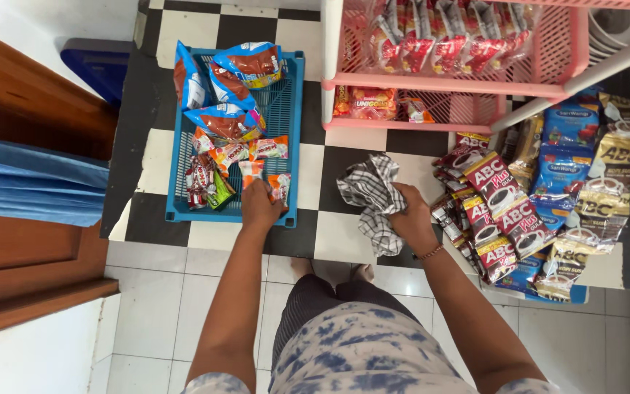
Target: The person wipes snack packages with a cloth and places them into a pink shelving unit. They handle multiple snack bags and instant coffee packets, moving them from a blue basket or the floor onto the shelves.
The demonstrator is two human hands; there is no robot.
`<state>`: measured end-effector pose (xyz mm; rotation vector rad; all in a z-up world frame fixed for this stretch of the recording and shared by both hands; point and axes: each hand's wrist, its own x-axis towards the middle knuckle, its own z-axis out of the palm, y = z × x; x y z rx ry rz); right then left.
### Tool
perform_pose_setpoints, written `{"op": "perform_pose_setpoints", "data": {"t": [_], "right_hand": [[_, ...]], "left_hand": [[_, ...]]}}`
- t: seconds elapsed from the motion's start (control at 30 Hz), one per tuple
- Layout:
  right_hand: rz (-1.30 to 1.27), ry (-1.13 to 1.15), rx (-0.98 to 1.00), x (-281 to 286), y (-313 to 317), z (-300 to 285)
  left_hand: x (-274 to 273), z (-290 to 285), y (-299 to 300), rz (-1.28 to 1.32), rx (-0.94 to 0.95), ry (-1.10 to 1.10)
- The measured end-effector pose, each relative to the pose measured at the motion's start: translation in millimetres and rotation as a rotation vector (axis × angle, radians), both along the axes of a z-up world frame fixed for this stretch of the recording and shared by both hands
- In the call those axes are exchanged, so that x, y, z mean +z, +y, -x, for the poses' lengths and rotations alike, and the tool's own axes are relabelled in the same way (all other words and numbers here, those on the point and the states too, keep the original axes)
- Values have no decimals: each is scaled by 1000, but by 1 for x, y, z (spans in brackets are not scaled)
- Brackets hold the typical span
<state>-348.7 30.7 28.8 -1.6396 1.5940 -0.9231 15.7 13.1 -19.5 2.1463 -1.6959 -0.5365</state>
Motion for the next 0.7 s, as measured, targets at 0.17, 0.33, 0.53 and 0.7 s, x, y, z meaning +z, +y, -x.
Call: {"op": "perform_pose_setpoints", "data": {"t": [0.17,0.33,0.53,0.7], "right_hand": [[-173,-138,-86,36,-5,-22],[79,-217,201,93,6,-51],[372,1,389,103,17,-82],[69,-29,204,63,0,-49]], "left_hand": [[19,1,3,-60,200,524],[23,45,25,-114,72,953],[34,133,62,268,-561,371],[85,136,82,-375,-221,962]]}}
